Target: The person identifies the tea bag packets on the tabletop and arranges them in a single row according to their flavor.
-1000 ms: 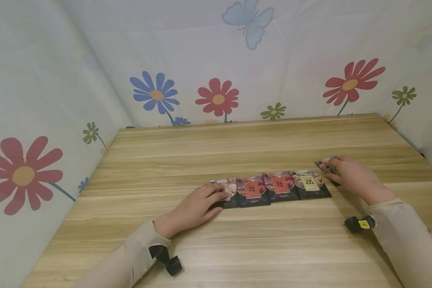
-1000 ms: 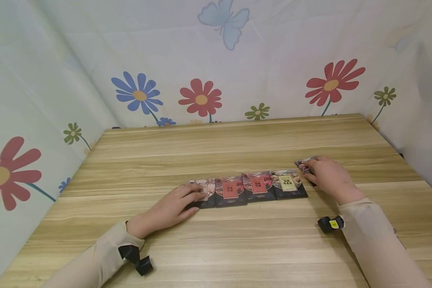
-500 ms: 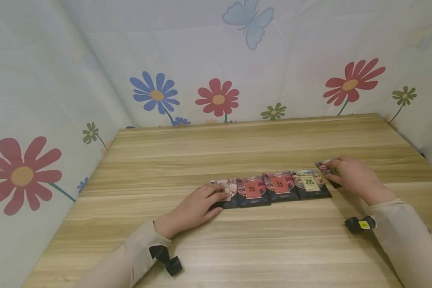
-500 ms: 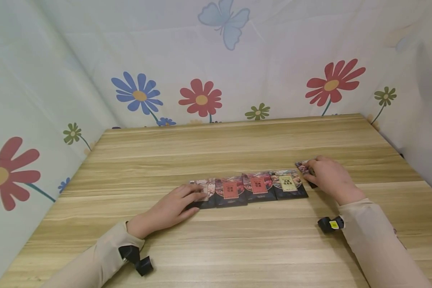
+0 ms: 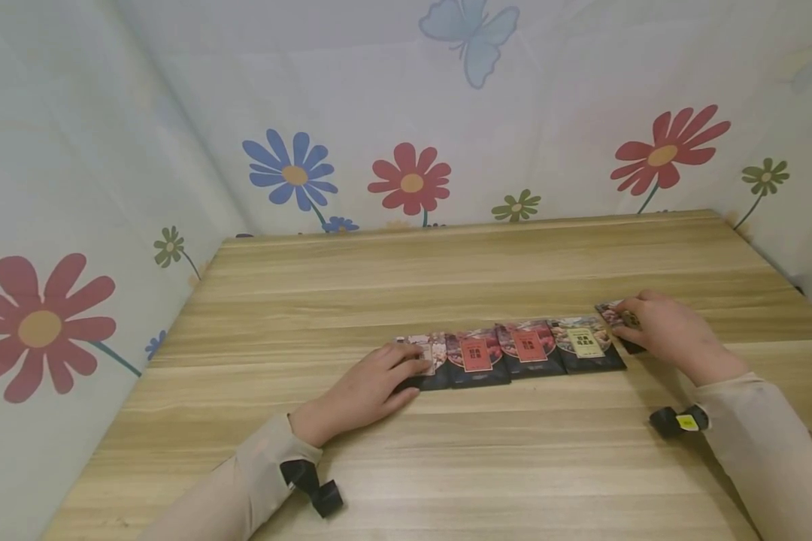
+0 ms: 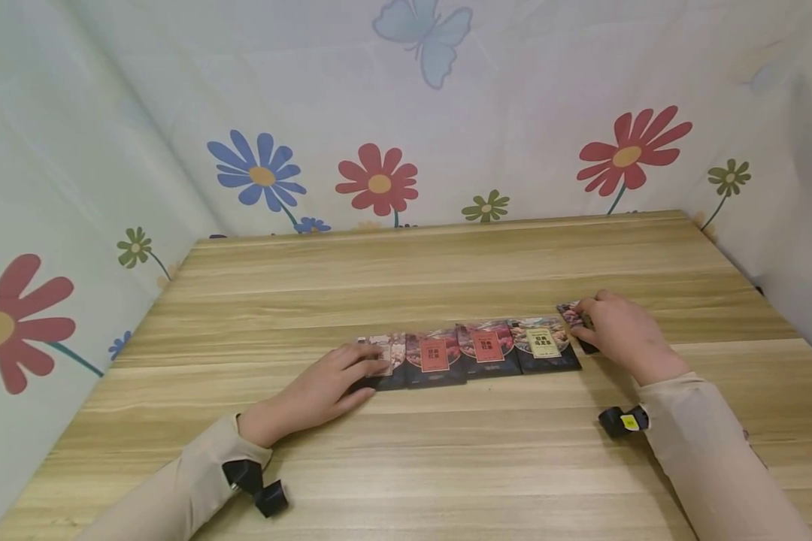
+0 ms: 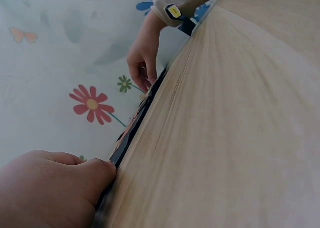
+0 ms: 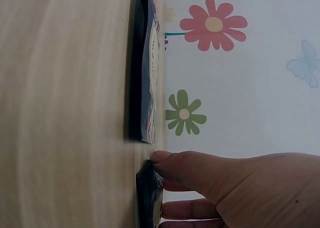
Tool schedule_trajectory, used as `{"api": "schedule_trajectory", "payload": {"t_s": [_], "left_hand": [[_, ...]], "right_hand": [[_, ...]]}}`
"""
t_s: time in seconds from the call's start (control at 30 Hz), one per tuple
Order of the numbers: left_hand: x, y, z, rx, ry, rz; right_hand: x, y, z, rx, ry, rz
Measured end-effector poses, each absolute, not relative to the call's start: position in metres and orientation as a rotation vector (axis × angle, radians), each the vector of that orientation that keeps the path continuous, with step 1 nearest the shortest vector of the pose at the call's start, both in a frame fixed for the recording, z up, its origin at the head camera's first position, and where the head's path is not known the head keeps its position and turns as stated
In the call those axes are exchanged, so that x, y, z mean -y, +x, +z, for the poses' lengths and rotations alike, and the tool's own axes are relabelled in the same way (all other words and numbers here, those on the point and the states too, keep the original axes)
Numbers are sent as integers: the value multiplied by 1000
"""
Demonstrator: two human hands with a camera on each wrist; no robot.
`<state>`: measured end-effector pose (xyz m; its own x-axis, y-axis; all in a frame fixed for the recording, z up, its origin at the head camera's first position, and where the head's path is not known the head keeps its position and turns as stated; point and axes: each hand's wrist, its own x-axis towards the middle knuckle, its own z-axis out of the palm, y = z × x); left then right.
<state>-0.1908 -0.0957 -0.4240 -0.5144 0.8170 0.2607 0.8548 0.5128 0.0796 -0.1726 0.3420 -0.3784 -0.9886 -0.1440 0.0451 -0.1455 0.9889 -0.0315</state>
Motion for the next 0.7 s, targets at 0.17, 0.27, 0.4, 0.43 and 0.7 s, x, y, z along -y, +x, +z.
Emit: {"api": "schedule_trajectory", "payload": {"t_s": [0.17,0.27,0.4,0.43,0.7], "left_hand": [[95,-191,-423,2561,-1436,-288],[95,-191,-422,2554,-1438,-284],[95,-191,-421,2553,-1437,-283],[95,-191,-421,2554,-1437,-284],[96,-191,-421,2566,-1433,-274]], "right_hand": [[-342,-172,-377,3093,228,50],[-342,-171,-375,3098,226,58],[-341,-171,-373,3102,236,68],[-341,-172,-373,3101,241,70],[-340,-172,-371,3103,256,81]]}}
